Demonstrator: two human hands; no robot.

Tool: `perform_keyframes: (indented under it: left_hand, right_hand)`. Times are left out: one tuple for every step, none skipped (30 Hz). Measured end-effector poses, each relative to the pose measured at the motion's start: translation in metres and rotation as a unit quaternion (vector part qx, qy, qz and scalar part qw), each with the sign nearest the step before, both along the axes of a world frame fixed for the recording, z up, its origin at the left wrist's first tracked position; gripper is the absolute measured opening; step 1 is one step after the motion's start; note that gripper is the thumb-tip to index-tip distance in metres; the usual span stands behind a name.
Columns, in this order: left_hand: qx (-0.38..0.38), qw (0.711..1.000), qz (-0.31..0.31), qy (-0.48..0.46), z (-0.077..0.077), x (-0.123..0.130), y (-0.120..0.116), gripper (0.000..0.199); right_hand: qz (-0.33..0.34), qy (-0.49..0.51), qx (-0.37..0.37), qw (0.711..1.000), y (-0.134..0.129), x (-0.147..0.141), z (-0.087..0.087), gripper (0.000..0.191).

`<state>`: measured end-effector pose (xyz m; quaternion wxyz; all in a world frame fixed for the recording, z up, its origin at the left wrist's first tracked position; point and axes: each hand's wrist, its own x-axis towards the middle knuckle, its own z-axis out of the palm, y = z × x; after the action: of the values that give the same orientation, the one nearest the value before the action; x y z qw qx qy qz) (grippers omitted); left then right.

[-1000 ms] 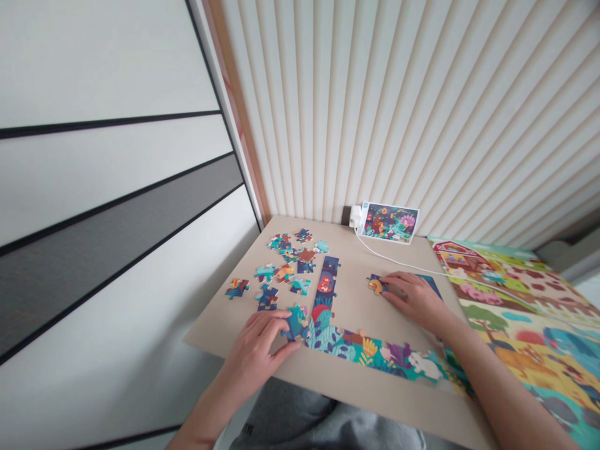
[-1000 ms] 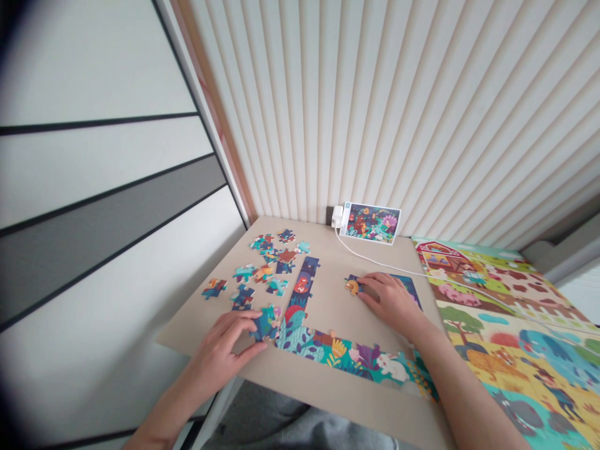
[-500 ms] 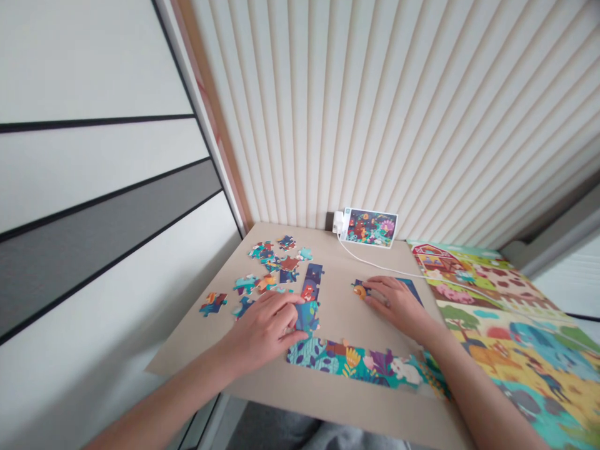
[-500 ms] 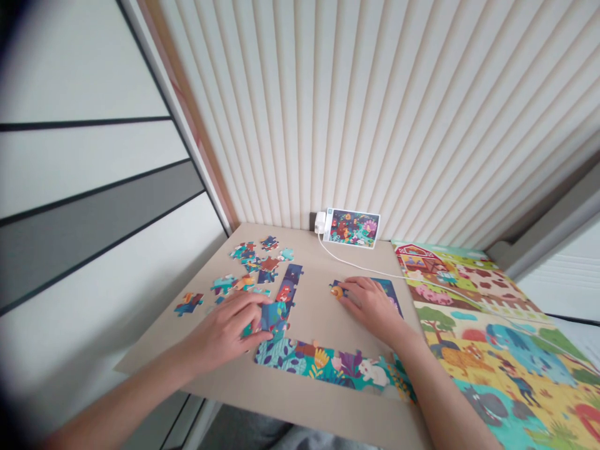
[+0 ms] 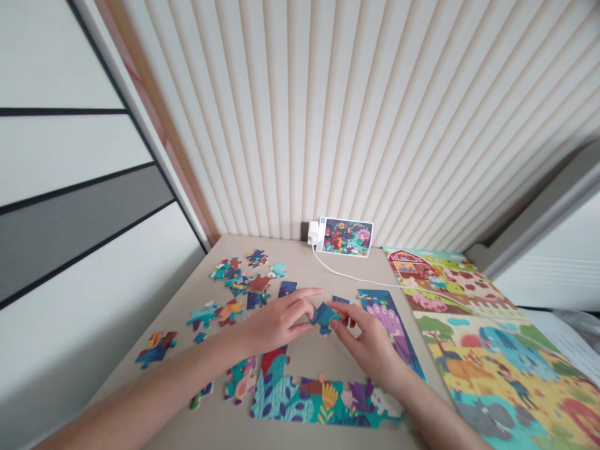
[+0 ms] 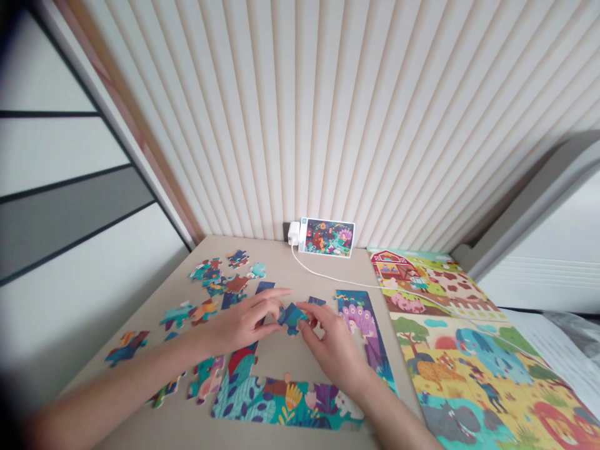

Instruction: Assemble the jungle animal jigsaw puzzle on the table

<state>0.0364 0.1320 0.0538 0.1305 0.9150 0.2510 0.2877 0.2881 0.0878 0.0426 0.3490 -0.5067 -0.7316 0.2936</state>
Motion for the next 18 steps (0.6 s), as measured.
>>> perform_keyframes:
  left_hand:
    - [0.015, 1.0, 0.021, -0.009, -0.004, 0.0, 0.0, 0.011]
    - [0.034, 0.998, 0.042, -0.014, -0.008, -0.001, 0.001, 0.011]
    - [0.053, 0.997, 0.062, -0.013, -0.013, -0.002, 0.001, 0.011]
    - [0.071, 0.994, 0.079, -0.006, -0.017, -0.004, 0.001, 0.01]
    - [0.086, 0.992, 0.093, 0.008, -0.02, -0.006, 0.001, 0.01]
    - [0.099, 0.989, 0.104, 0.024, -0.022, -0.009, 0.002, 0.01]
    - [0.107, 0.987, 0.117, 0.038, -0.023, -0.011, 0.002, 0.01]
    - [0.114, 0.983, 0.134, 0.048, -0.024, -0.014, 0.002, 0.01]
    - [0.119, 0.98, 0.152, 0.053, -0.024, -0.016, 0.002, 0.011]
    - [0.124, 0.976, 0.168, 0.055, -0.023, -0.019, 0.003, 0.012]
    - [0.127, 0.973, 0.183, 0.054, -0.022, -0.022, 0.005, 0.013]
    - [0.129, 0.971, 0.194, 0.054, -0.021, -0.025, 0.007, 0.013]
    - [0.131, 0.969, 0.203, 0.055, -0.021, -0.029, 0.009, 0.014]
    - [0.133, 0.967, 0.211, 0.057, -0.021, -0.032, 0.012, 0.014]
    - [0.134, 0.964, 0.22, 0.061, -0.021, -0.035, 0.015, 0.014]
    - [0.134, 0.962, 0.229, 0.064, -0.022, -0.037, 0.017, 0.014]
    - [0.134, 0.96, 0.235, 0.068, -0.023, -0.039, 0.019, 0.015]
    - [0.134, 0.959, 0.238, 0.071, -0.024, -0.04, 0.021, 0.015]
  right_hand:
    - [-0.009, -0.001, -0.008, 1.0, 0.001, 0.002, -0.002, 0.037]
    - [-0.017, -0.003, -0.014, 1.0, 0.001, 0.003, -0.004, 0.037]
    - [-0.024, -0.006, -0.019, 1.0, 0.002, 0.004, -0.006, 0.037]
    - [-0.027, -0.01, -0.022, 0.999, 0.002, 0.005, -0.007, 0.037]
    - [-0.029, -0.016, -0.024, 0.999, 0.002, 0.006, -0.008, 0.036]
    - [-0.029, -0.021, -0.025, 0.999, 0.001, 0.006, -0.008, 0.036]
    - [-0.029, -0.026, -0.025, 0.999, 0.001, 0.006, -0.008, 0.035]
    - [-0.028, -0.03, -0.026, 0.999, 0.001, 0.007, -0.008, 0.035]
    - [-0.026, -0.033, -0.028, 0.999, 0.001, 0.007, -0.007, 0.035]
    - [-0.024, -0.034, -0.028, 0.999, 0.001, 0.006, -0.006, 0.035]
    - [-0.022, -0.035, -0.028, 0.999, 0.001, 0.006, -0.005, 0.034]
    - [-0.021, -0.036, -0.028, 0.999, 0.001, 0.007, -0.004, 0.034]
    - [-0.021, -0.038, -0.028, 0.999, 0.001, 0.007, -0.004, 0.034]
    - [-0.023, -0.041, -0.027, 0.999, 0.002, 0.007, -0.005, 0.034]
    - [-0.028, -0.044, -0.026, 0.998, 0.003, 0.007, -0.006, 0.035]
    - [-0.033, -0.047, -0.026, 0.998, 0.003, 0.008, -0.007, 0.035]
    - [-0.039, -0.05, -0.027, 0.998, 0.004, 0.008, -0.009, 0.036]
    - [-0.043, -0.053, -0.028, 0.997, 0.005, 0.008, -0.01, 0.037]
